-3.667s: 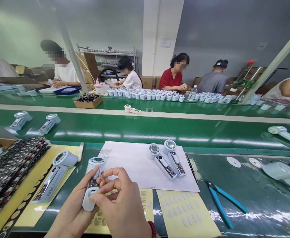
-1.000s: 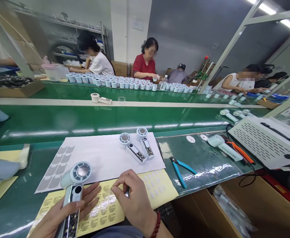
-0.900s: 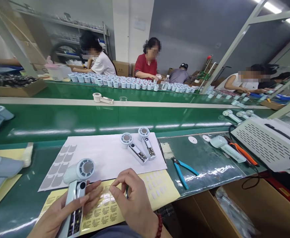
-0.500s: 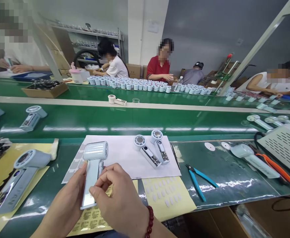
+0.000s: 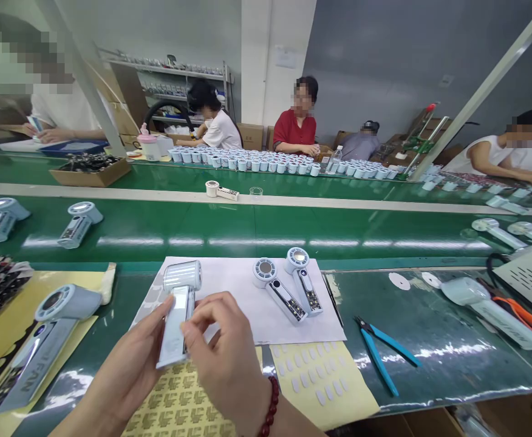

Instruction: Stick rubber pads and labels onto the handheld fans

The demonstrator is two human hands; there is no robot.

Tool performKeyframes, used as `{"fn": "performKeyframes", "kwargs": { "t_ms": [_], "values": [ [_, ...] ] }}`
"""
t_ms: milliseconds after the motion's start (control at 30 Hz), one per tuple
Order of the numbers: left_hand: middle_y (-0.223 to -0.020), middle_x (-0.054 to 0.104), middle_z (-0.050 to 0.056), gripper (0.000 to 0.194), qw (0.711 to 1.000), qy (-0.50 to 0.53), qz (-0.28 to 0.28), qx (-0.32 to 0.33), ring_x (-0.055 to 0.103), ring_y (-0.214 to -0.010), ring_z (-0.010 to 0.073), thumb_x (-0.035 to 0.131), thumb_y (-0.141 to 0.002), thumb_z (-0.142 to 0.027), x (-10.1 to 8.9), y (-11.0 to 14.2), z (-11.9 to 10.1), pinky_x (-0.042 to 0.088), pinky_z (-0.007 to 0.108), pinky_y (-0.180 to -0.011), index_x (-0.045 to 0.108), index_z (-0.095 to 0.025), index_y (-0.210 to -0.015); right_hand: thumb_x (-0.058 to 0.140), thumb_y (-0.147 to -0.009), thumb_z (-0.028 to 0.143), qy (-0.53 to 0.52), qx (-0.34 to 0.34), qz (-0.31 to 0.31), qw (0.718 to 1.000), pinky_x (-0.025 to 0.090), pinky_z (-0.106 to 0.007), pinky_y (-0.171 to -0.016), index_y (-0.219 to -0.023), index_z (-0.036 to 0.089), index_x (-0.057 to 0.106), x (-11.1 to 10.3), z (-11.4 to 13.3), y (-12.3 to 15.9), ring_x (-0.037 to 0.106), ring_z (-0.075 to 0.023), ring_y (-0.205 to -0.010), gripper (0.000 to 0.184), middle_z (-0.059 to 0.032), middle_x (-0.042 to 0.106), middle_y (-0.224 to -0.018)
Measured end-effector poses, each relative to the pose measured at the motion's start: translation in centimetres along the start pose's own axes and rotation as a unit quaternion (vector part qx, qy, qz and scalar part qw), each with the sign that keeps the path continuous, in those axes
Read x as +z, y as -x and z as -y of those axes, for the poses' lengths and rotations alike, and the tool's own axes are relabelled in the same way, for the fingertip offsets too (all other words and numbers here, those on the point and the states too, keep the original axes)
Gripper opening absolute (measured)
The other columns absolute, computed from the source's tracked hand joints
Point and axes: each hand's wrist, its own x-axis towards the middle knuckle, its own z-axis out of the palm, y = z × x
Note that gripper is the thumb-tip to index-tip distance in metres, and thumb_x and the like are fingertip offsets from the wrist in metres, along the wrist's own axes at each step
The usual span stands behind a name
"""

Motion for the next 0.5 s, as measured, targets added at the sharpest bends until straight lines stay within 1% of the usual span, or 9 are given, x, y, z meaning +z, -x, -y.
{"fn": "performKeyframes", "kwargs": {
  "t_ms": [67,100,133,167,233,267,300,400,500],
  "values": [
    [-0.091,0.075,0.011,0.021,0.999,-0.045,0.022,0.01,0.073,-0.081,0.0224,0.06,-0.091,-0.017,0.2,-1.3,-1.3,0.06,0.03,-0.065,0.07,-0.011,-0.109,0.056,-0.093,0.038,-0.009,0.05,-0.016,0.999,0.042,-0.022,-0.046,-0.09,0.021,0.061,-0.3,-0.5,-1.0,0.063,-0.015,-0.071,0.017,-0.0045,0.065,-0.096],
    [-0.089,0.075,0.011,0.021,0.997,-0.069,0.032,0.027,0.073,-0.079,0.0215,0.061,-0.089,-0.012,0.4,-2.2,-2.2,0.059,0.029,-0.063,0.069,-0.011,-0.109,0.053,-0.095,0.04,0.018,0.068,-0.008,0.997,0.045,-0.024,-0.048,-0.098,0.021,0.061,-0.4,-0.7,-1.5,0.065,-0.0164,-0.074,0.021,-0.0058,0.068,-0.099],
    [-0.087,0.074,0.01,0.022,0.994,-0.092,0.035,0.05,0.072,-0.077,0.0197,0.062,-0.087,-0.008,0.5,-3.4,-3.3,0.058,0.026,-0.062,0.068,-0.011,-0.108,0.05,-0.097,0.04,0.07,0.078,0.014,0.994,0.05,-0.026,-0.054,-0.108,0.021,0.06,-0.4,-0.9,-2.1,0.068,-0.0183,-0.08,0.024,-0.0073,0.07,-0.104],
    [-0.084,0.073,0.008,0.023,0.99,-0.113,0.033,0.074,0.071,-0.075,0.0174,0.062,-0.085,-0.003,0.7,-4.7,-4.4,0.056,0.023,-0.061,0.068,-0.011,-0.106,0.049,-0.099,0.037,0.137,0.08,0.046,0.986,0.055,-0.029,-0.065,-0.12,0.02,0.058,-0.3,-1.1,-2.7,0.069,-0.0205,-0.091,0.028,-0.009,0.07,-0.112],
    [-0.08,0.069,0.003,0.018,0.985,-0.136,0.018,0.108,0.067,-0.071,0.0131,0.063,-0.084,-0.002,1.2,-7.9,-6.5,0.052,0.02,-0.058,0.066,-0.012,-0.099,0.048,-0.1,0.027,0.263,0.066,0.11,0.956,0.055,-0.037,-0.087,-0.138,0.017,0.048,0.3,-1.3,-3.8,0.065,-0.0243,-0.113,0.04,-0.0124,0.067,-0.128],
    [-0.081,0.067,0.002,0.015,0.982,-0.147,0.008,0.12,0.066,-0.07,0.012,0.063,-0.086,-0.005,1.4,-9.6,-7.5,0.052,0.021,-0.058,0.065,-0.012,-0.099,0.049,-0.099,0.023,0.306,0.058,0.134,0.941,0.054,-0.041,-0.092,-0.144,0.015,0.043,0.7,-1.4,-4.4,0.063,-0.0265,-0.118,0.046,-0.0142,0.065,-0.132],
    [-0.086,0.067,0.002,0.012,0.979,-0.159,-0.004,0.129,0.064,-0.07,0.012,0.064,-0.089,-0.013,1.7,-11.3,-8.3,0.054,0.024,-0.058,0.065,-0.013,-0.101,0.05,-0.098,0.021,0.336,0.05,0.151,0.928,0.053,-0.044,-0.093,-0.148,0.013,0.039,1.3,-1.5,-5.1,0.062,-0.0289,-0.119,0.052,-0.0159,0.066,-0.131],
    [-0.104,0.067,0.006,0.025,0.966,-0.202,-0.043,0.155,0.065,-0.08,0.0159,0.064,-0.092,-0.031,2.6,-16.0,-9.8,0.058,0.033,-0.067,0.063,-0.016,-0.111,0.054,-0.094,0.016,0.376,0.026,0.175,0.909,0.055,-0.047,-0.087,-0.151,0.008,0.035,3.2,-1.8,-7.2,0.063,-0.0336,-0.114,0.06,-0.0191,0.071,-0.118],
    [-0.114,0.066,0.009,0.033,0.947,-0.242,-0.087,0.191,0.066,-0.091,0.0199,0.063,-0.092,-0.035,3.2,-19.2,-10.2,0.058,0.039,-0.075,0.061,-0.017,-0.119,0.055,-0.093,0.012,0.412,0.0,0.189,0.891,0.056,-0.045,-0.084,-0.15,0.006,0.038,5.1,-2.4,-9.1,0.064,-0.034,-0.113,0.06,-0.0209,0.073,-0.11]
  ]
}}
